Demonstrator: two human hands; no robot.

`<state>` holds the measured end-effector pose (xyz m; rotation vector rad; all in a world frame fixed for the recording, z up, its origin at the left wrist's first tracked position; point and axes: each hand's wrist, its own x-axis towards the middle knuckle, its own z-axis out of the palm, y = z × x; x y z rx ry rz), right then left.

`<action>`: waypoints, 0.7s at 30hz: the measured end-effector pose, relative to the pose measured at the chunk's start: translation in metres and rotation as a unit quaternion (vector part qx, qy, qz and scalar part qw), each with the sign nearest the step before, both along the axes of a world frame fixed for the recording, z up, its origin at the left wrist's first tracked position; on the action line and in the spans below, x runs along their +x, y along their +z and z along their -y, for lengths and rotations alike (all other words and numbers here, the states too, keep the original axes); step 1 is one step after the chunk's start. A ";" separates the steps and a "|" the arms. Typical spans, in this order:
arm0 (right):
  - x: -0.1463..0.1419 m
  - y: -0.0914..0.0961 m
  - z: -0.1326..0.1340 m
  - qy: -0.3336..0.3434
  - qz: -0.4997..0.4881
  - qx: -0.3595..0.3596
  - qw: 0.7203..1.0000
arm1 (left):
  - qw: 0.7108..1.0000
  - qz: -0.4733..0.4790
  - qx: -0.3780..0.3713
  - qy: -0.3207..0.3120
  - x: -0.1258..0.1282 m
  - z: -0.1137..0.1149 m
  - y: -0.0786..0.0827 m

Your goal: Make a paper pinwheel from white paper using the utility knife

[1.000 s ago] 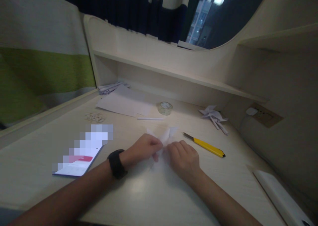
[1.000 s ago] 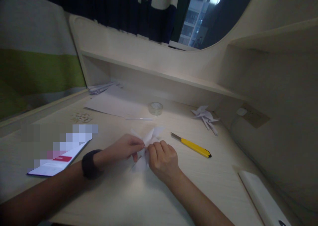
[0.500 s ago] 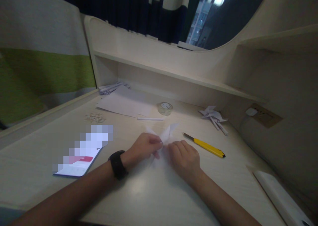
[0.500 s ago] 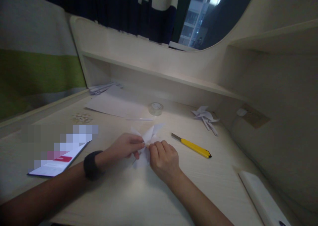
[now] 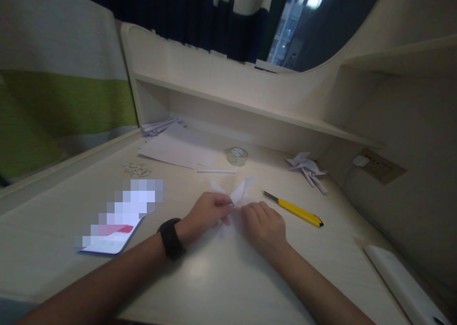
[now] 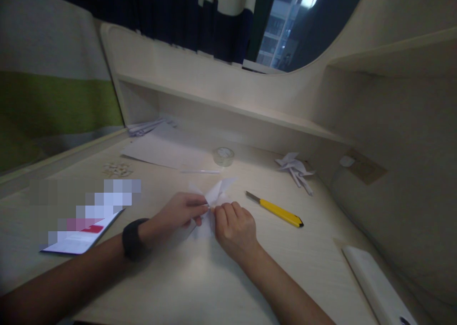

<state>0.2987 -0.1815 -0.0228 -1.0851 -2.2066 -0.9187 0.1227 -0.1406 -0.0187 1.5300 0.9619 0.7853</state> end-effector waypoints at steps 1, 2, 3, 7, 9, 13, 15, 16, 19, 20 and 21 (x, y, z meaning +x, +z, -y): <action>0.000 0.000 0.000 -0.001 -0.001 -0.001 1.000 | 1.000 -0.004 0.001 0.005 0.000 0.000 0.000; 0.000 -0.001 0.000 -0.002 -0.002 -0.001 1.000 | 1.000 -0.011 0.001 0.006 0.001 0.000 0.000; 0.000 -0.001 0.000 -0.001 -0.002 -0.001 1.000 | 1.000 -0.018 0.001 0.005 0.001 0.001 0.001; -0.001 -0.001 -0.001 0.005 -0.008 -0.006 1.000 | 1.000 -0.012 -0.020 -0.002 0.001 0.001 -0.001; -0.001 0.000 -0.001 0.006 -0.012 -0.010 1.000 | 1.000 -0.003 -0.027 -0.005 0.000 0.000 -0.002; -0.002 0.002 0.000 -0.001 -0.023 -0.021 1.000 | 0.999 -0.010 -0.029 -0.017 -0.001 -0.001 -0.004; -0.001 0.003 0.000 -0.004 -0.027 -0.028 0.999 | 0.999 -0.017 -0.031 -0.022 -0.001 -0.002 -0.003; -0.001 0.003 0.000 -0.001 -0.028 -0.032 0.999 | 0.999 -0.020 -0.030 -0.024 -0.001 -0.002 -0.002; 0.000 0.003 0.000 0.023 -0.035 -0.038 0.998 | 0.999 -0.017 -0.029 -0.030 -0.001 -0.001 0.000; 0.000 0.003 0.000 0.029 -0.035 -0.038 0.998 | 0.999 -0.013 -0.034 -0.031 -0.001 -0.001 0.000; 0.000 0.003 0.000 0.032 -0.033 -0.035 0.998 | 0.999 -0.009 -0.042 -0.030 -0.001 0.000 0.001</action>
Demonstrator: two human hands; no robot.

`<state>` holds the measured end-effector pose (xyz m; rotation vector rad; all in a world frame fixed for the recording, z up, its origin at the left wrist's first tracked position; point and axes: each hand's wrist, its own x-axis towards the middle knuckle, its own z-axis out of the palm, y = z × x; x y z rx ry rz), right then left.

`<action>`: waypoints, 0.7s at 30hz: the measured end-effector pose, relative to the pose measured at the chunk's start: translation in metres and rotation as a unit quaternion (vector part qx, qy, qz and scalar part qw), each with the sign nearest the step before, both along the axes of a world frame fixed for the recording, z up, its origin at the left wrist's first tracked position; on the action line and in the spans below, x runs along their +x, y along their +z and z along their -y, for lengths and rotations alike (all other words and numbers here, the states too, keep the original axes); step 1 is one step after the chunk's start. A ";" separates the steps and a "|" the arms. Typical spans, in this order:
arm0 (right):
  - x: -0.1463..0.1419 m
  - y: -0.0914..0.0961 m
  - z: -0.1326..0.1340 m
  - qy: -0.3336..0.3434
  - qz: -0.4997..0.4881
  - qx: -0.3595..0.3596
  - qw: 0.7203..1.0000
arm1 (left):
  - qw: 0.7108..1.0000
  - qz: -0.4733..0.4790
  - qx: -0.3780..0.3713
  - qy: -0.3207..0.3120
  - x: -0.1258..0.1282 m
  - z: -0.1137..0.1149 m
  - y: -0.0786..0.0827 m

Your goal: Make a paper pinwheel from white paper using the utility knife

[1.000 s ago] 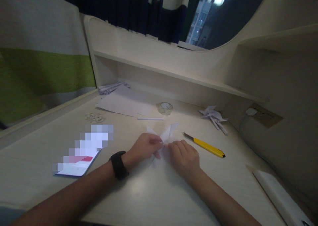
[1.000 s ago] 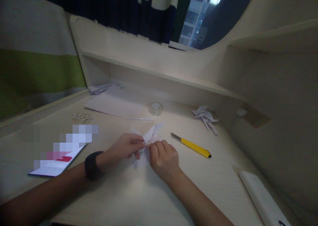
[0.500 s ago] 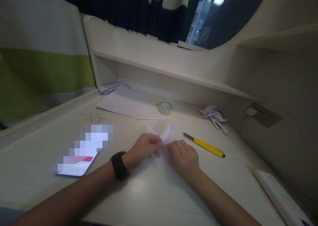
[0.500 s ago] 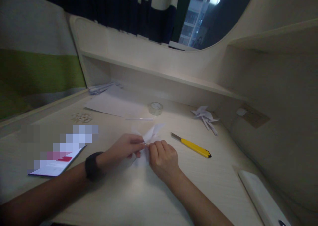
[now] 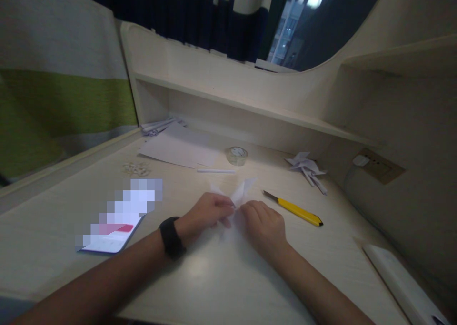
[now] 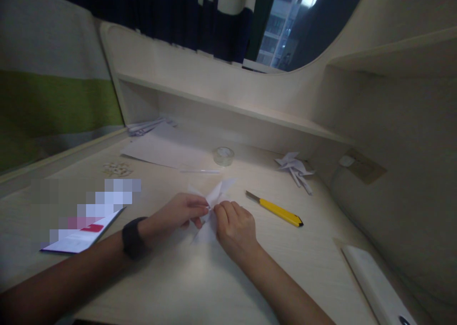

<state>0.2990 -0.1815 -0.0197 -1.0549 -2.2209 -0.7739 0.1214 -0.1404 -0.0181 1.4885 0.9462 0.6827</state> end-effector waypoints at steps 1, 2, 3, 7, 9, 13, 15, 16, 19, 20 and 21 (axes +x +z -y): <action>0.000 0.000 0.000 -0.001 0.005 0.004 1.000 | 1.000 0.004 -0.009 0.002 0.000 0.000 0.000; 0.000 0.000 0.000 -0.007 0.012 0.009 1.000 | 1.000 0.008 -0.019 0.004 0.000 0.001 0.000; 0.000 0.000 0.000 -0.015 0.020 0.015 1.000 | 1.000 0.011 -0.027 0.006 0.000 0.001 0.001; 0.000 0.001 -0.001 -0.043 0.045 0.026 0.998 | 0.999 0.020 -0.039 0.007 0.001 0.002 0.001; 0.001 0.001 -0.001 -0.036 0.044 0.022 0.998 | 0.999 0.019 -0.040 0.005 0.001 0.002 0.000; 0.002 0.001 0.000 -0.011 0.035 0.010 0.999 | 0.999 0.029 -0.038 -0.007 0.000 0.002 -0.001; 0.002 0.000 0.000 -0.017 0.044 0.011 0.999 | 0.999 0.034 -0.036 -0.008 0.000 0.002 -0.001; 0.002 -0.001 0.000 -0.023 0.050 0.014 0.998 | 0.999 0.033 -0.036 -0.007 0.000 0.002 -0.002; 0.002 -0.002 0.000 -0.044 0.067 0.026 0.996 | 0.999 0.020 -0.026 -0.004 0.000 0.002 -0.002; 0.001 -0.002 0.000 -0.048 0.068 0.027 0.996 | 1.000 0.015 -0.019 -0.006 0.001 0.002 -0.003; 0.001 -0.002 0.000 -0.048 0.067 0.026 0.996 | 1.000 0.013 -0.012 -0.010 0.001 0.002 -0.003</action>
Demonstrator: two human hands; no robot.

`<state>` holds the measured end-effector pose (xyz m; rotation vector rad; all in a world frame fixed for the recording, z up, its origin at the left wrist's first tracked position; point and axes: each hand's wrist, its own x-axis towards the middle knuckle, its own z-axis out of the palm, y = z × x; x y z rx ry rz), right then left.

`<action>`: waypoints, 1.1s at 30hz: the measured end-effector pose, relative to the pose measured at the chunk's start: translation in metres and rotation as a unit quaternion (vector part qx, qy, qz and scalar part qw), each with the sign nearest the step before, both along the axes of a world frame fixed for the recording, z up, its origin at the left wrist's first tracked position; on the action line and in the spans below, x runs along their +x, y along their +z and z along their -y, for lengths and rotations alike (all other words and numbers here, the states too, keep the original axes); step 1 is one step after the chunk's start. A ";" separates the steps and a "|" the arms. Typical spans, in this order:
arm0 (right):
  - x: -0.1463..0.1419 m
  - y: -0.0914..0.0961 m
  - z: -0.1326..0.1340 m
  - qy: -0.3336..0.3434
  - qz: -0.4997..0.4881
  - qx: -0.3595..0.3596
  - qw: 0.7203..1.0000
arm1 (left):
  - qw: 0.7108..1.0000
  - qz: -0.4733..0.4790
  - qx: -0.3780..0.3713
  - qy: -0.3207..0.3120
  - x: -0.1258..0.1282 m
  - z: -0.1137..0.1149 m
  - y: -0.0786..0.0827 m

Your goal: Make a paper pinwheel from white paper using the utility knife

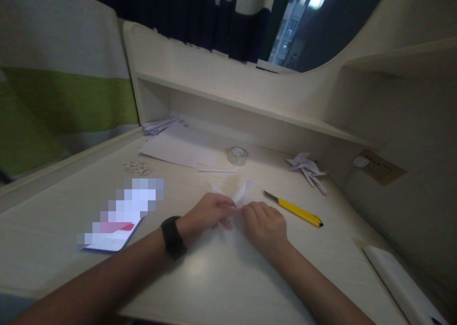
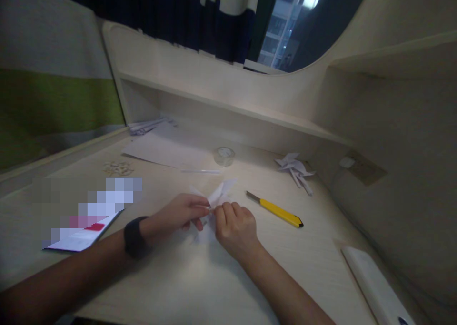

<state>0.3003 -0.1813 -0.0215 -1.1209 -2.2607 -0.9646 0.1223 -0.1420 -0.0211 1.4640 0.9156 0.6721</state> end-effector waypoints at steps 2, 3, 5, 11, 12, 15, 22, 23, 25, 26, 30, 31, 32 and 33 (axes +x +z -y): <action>0.000 0.001 0.000 0.011 -0.006 -0.011 1.000 | 1.000 -0.005 0.012 -0.015 0.001 0.000 -0.001; 0.000 0.001 0.000 0.021 -0.010 -0.017 1.000 | 1.000 -0.008 0.016 -0.022 0.001 -0.001 -0.001; 0.000 0.003 0.001 0.035 -0.022 -0.027 0.999 | 0.999 -0.008 0.020 -0.026 0.001 -0.001 -0.001; 0.000 0.003 0.002 0.004 -0.004 -0.009 1.000 | 1.000 0.002 0.020 0.000 0.001 0.000 -0.001; 0.000 0.003 0.002 -0.002 0.002 -0.008 1.000 | 1.000 0.002 0.021 0.001 0.000 0.000 -0.001; 0.001 0.003 0.002 0.004 0.006 -0.019 1.000 | 1.000 0.008 0.024 -0.005 0.000 0.000 -0.002; 0.002 0.003 0.002 0.010 0.002 -0.020 1.000 | 0.999 0.003 0.025 -0.031 0.000 -0.002 -0.002; 0.002 0.003 0.002 0.003 0.007 -0.019 1.000 | 0.999 0.001 0.026 -0.032 0.000 -0.002 -0.002; 0.001 0.003 0.002 -0.003 0.010 -0.020 1.000 | 0.999 0.001 0.027 -0.032 0.001 -0.002 -0.001; 0.001 0.003 0.002 0.000 0.008 -0.024 1.000 | 0.999 0.002 0.026 -0.032 0.001 -0.002 -0.001; 0.001 0.005 0.001 0.023 -0.022 -0.040 0.999 | 0.999 0.009 0.021 -0.027 0.000 0.000 0.000; 0.001 0.005 0.001 0.028 -0.029 -0.040 0.998 | 0.999 0.011 0.019 -0.025 0.000 0.000 0.000; 0.001 0.006 0.001 0.033 -0.035 -0.038 0.998 | 1.000 0.013 0.017 -0.022 0.000 0.000 0.000; 0.001 0.006 0.000 0.036 -0.039 -0.035 0.998 | 1.000 0.015 0.016 -0.019 0.000 0.000 0.000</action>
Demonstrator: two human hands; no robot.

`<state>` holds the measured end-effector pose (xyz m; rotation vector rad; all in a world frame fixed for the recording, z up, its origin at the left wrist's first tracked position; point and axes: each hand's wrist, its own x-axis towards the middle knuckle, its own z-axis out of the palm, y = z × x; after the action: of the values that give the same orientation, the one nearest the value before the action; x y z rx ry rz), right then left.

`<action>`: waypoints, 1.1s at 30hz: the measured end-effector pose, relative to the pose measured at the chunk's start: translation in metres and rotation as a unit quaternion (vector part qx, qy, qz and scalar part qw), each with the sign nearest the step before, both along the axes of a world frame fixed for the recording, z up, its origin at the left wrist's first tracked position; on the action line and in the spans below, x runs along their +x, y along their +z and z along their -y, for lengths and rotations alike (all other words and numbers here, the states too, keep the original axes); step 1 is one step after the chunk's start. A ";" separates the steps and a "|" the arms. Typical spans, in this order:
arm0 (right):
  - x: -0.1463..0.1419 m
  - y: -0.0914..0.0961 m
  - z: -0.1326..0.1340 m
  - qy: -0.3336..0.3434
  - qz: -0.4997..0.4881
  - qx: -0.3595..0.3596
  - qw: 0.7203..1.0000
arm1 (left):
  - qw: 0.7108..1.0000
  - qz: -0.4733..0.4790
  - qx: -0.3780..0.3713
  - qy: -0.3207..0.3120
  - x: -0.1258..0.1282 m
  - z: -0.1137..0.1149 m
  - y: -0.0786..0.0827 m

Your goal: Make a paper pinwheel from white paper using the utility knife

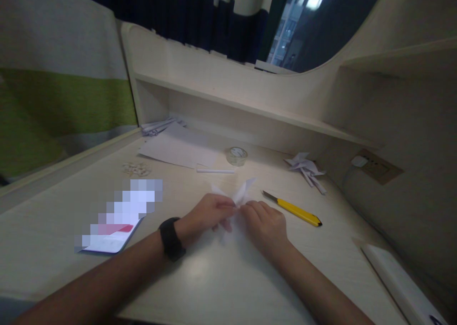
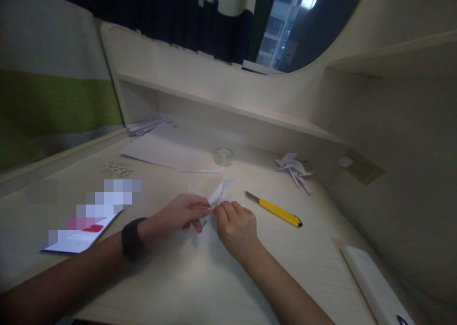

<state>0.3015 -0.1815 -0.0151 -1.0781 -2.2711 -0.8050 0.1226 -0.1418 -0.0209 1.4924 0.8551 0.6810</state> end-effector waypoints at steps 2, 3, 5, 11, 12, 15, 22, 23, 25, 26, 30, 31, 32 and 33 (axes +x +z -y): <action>0.000 0.001 -0.001 0.005 -0.004 0.003 1.000 | 1.000 0.005 -0.002 0.002 0.000 0.000 0.000; 0.000 0.001 -0.001 0.005 -0.005 0.004 1.000 | 1.000 0.005 -0.002 0.003 0.000 0.000 0.000; 0.002 0.003 -0.001 0.006 -0.011 -0.003 1.000 | 1.000 0.004 -0.001 0.006 0.001 0.000 0.001; 0.009 0.010 -0.004 0.054 -0.149 -0.092 0.983 | 1.000 -0.012 -0.007 0.025 0.000 -0.001 0.003; 0.010 0.011 -0.005 0.055 -0.176 -0.111 0.977 | 0.999 -0.012 -0.004 0.030 0.000 -0.001 0.003; 0.011 0.013 -0.007 0.048 -0.214 -0.151 0.964 | 0.999 -0.018 0.012 0.037 0.000 -0.003 0.000; 0.013 0.012 -0.010 0.033 -0.180 -0.150 0.972 | 0.997 -0.052 0.044 0.024 0.001 -0.001 0.001; 0.013 0.011 -0.010 0.032 -0.173 -0.148 0.973 | 0.997 -0.053 0.042 0.024 0.001 0.000 0.002; 0.013 0.009 -0.011 0.035 -0.161 -0.146 0.975 | 0.998 -0.051 0.034 0.022 0.002 0.002 0.004; 0.013 0.007 -0.012 0.039 -0.157 -0.146 0.976 | 0.998 -0.046 0.030 0.022 0.002 0.003 0.004; 0.013 0.003 -0.014 0.059 -0.153 -0.143 0.976 | 0.999 -0.020 0.027 0.037 0.003 0.003 0.004; 0.013 0.002 -0.013 0.063 -0.154 -0.142 0.976 | 0.999 -0.019 0.029 0.041 0.003 0.002 0.004; 0.013 0.002 -0.013 0.065 -0.155 -0.140 0.976 | 0.998 -0.023 0.033 0.045 0.003 0.002 0.003; 0.013 0.003 -0.012 0.067 -0.156 -0.137 0.976 | 0.998 -0.030 0.038 0.047 0.002 0.001 0.003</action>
<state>0.3143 -0.1691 -0.0122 -1.0698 -2.1926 -0.2514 0.1250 -0.1426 -0.0182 1.5538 0.9594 0.7493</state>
